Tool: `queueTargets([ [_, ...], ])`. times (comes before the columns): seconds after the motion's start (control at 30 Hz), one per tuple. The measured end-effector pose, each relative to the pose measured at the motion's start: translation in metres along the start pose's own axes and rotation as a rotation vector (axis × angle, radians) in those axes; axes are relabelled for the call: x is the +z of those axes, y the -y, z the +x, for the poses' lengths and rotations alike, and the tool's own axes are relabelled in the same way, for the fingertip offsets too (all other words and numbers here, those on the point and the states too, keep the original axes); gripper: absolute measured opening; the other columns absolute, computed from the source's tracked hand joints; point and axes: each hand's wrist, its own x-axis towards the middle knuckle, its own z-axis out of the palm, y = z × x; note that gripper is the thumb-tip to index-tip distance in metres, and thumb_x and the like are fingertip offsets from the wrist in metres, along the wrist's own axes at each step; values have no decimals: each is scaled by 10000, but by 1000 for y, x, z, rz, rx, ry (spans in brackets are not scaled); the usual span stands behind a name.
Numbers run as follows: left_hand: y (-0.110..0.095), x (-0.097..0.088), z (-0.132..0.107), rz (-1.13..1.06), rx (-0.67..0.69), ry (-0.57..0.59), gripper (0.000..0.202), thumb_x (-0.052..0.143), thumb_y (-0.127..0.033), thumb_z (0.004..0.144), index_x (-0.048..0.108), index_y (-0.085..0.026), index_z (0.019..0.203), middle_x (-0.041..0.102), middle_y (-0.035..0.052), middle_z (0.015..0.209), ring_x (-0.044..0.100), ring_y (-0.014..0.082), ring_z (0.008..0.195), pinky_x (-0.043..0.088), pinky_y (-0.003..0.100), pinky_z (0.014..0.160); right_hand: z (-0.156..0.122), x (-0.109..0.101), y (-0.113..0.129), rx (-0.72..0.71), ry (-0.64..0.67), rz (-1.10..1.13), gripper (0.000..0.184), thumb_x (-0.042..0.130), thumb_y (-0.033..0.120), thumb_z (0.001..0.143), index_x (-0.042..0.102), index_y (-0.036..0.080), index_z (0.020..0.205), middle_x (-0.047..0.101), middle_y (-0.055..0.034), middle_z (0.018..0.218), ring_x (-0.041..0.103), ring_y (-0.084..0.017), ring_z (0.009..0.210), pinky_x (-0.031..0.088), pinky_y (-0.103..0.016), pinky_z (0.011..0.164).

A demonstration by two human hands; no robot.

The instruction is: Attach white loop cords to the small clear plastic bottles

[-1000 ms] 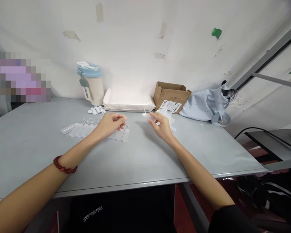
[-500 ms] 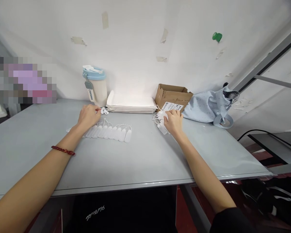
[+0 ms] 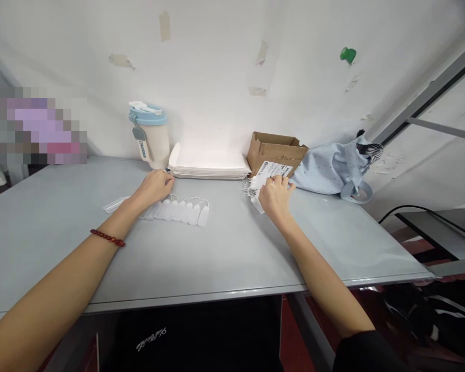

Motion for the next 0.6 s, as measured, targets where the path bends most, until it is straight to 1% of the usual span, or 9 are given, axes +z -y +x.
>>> queueTargets([
  [0.1,-3,-2,-2,95,-6,43,304,371,-255,790,640,-173,672,703,106,839,626,252,810,409,286,718,0,-3,-1,5,40,-5,317,376,106,850,656,34,981,579,-232,1062,447,-348,1028,301,-526,888],
  [0.2,-3,-2,-2,58,-35,47,305,383,-227,765,682,-167,765,721,107,927,639,258,864,414,280,733,-1,-7,-3,5,76,-11,301,401,112,844,657,39,984,579,-239,1082,450,-347,1028,306,-529,882],
  [0.27,-3,-1,-2,35,-58,50,317,398,-213,743,702,-159,812,725,108,951,642,266,894,420,281,744,-1,-10,-5,15,112,-15,291,413,113,838,662,45,975,587,-242,1068,456,-348,1019,316,-524,861],
  [0.43,-2,-1,-1,0,-118,38,338,430,-206,717,724,-149,874,735,101,913,648,268,889,437,296,784,1,-17,-10,46,206,-26,298,416,88,831,674,62,977,601,-228,1046,480,-347,1017,331,-508,834],
  [0.53,-4,-3,-2,-16,-147,30,350,452,-204,698,729,-142,902,737,92,912,655,258,884,445,285,813,2,-18,-13,64,217,-34,297,420,69,821,683,64,961,602,-235,1045,491,-351,1018,344,-501,818],
  [0.6,-6,-4,-2,-28,-173,23,352,465,-205,681,731,-139,902,737,79,900,660,252,879,449,273,820,1,-18,-13,57,203,-36,303,416,52,815,678,60,965,602,-241,1045,495,-352,1015,351,-500,813],
])
